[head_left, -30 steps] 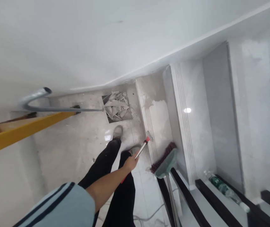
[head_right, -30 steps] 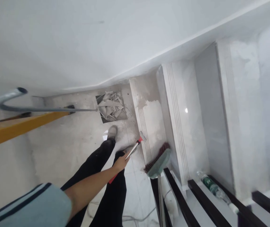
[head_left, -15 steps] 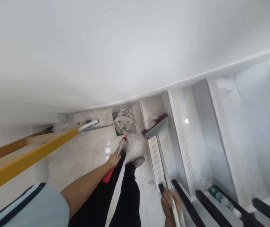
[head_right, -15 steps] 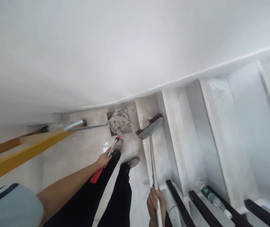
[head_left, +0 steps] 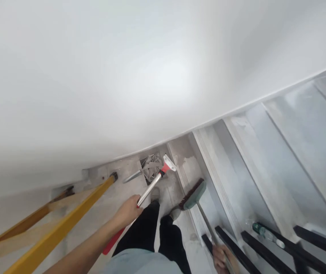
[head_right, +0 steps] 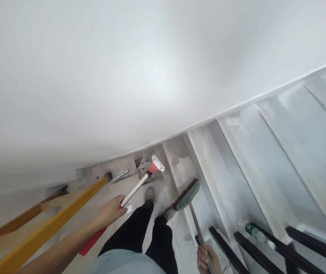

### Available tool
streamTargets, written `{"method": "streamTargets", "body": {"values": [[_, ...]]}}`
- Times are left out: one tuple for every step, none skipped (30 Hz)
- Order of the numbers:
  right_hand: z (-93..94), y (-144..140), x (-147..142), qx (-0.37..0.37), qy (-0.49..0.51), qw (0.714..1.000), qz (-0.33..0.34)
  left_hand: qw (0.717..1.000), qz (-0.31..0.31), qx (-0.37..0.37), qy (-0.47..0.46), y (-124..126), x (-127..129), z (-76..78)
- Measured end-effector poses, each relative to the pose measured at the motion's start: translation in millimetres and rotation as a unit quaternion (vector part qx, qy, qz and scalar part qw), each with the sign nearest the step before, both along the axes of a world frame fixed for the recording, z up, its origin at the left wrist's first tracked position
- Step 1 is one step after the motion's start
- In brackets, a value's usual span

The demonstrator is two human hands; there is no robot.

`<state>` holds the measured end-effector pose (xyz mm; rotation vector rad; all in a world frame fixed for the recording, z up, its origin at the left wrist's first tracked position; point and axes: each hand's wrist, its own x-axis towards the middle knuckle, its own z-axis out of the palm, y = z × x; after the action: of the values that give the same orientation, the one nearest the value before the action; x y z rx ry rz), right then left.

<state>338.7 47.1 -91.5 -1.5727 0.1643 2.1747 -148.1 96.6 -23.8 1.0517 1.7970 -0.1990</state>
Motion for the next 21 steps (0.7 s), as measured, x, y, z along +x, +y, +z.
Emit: {"method": "streamTargets", "body": {"values": [[-4.2, 12.1, -19.2, 0.015, 0.004, 1.0, -0.026, 1.0, -0.005, 0.013, 0.014, 8.2, -9.0, 7.0], [-8.9, 26.7, -40.3, 0.034, 0.012, 0.998, -0.049, 0.999, -0.01, 0.03, 0.032, 16.0, -17.6, 10.5], [-13.9, 42.8, -62.2, 0.055, 0.026, 0.996, -0.066, 0.997, -0.016, 0.051, 0.05, 23.3, -25.7, 11.0], [-18.6, 59.5, -83.9, 0.07, 0.047, 0.994, -0.073, 0.995, -0.023, 0.074, 0.068, 29.7, -33.3, 9.1], [-22.6, 75.8, -104.3, 0.088, 0.064, 0.99, -0.084, 0.992, -0.029, 0.093, 0.08, 35.2, -40.2, 5.6], [-25.0, 90.9, -122.5, 0.104, 0.076, 0.987, -0.099, 0.99, -0.032, 0.107, 0.084, 39.8, -46.3, 1.4], [-25.5, 104.2, -137.4, 0.116, 0.084, 0.983, -0.114, 0.99, -0.034, 0.115, 0.075, 43.6, -51.4, -3.0], [-23.6, 115.3, -148.3, 0.121, 0.09, 0.98, -0.128, 0.991, -0.032, 0.118, 0.054, 46.6, -55.4, -7.1], [-19.1, 124.1, -154.8, 0.117, 0.096, 0.979, -0.137, 0.992, -0.028, 0.116, 0.027, 49.0, -58.4, -10.8], [-12.1, 130.5, -156.8, 0.105, 0.101, 0.979, -0.142, 0.994, -0.024, 0.108, 0.002, 51.1, -60.3, -14.2], [-3.0, 134.5, -154.7, 0.088, 0.107, 0.98, -0.14, 0.995, -0.02, 0.097, -0.018, 52.8, -61.3, -17.6], [7.8, 136.4, -149.0, 0.066, 0.11, 0.983, -0.132, 0.996, -0.018, 0.083, -0.033, 54.3, -61.7, -21.2], [19.9, 136.4, -140.9, 0.041, 0.109, 0.987, -0.113, 0.997, -0.017, 0.068, -0.038, 55.6, -61.6, -25.0], [32.6, 134.9, -131.4, 0.014, 0.1, 0.991, -0.085, 0.998, -0.017, 0.056, -0.037, 56.8, -61.4, -29.2], [45.4, 132.4, -121.6, -0.012, 0.084, 0.995, -0.052, 0.998, -0.018, 0.046, -0.031, 57.9, -61.3, -33.5], [57.6, 129.1, -112.3, -0.036, 0.062, 0.997, -0.018, 0.999, -0.018, 0.04, -0.023, 59.0, -61.5, -37.9], [68.8, 125.2, -104.2, -0.055, 0.036, 0.998, 0.009, 0.999, -0.018, 0.037, -0.018, 60.3, -62.1, -41.9], [78.3, 120.8, -97.8, -0.067, 0.008, 0.997, 0.024, 0.999, -0.019, 0.034, -0.016, 61.8, -63.3, -45.5], [85.9, 115.8, -93.2, -0.075, -0.018, 0.996, 0.032, 0.999, -0.021, 0.033, -0.018, 63.7, -64.8, -48.4], [91.3, 110.1, -90.2, -0.085, -0.044, 0.995, 0.037, 0.999, -0.023, 0.034, -0.025, 66.1, -66.4, -50.5], [94.7, 104.0, -88.9, -0.101, -0.07, 0.991, 0.047, 0.998, -0.024, 0.038, -0.032, 69.2, -67.8, -51.7]]}}
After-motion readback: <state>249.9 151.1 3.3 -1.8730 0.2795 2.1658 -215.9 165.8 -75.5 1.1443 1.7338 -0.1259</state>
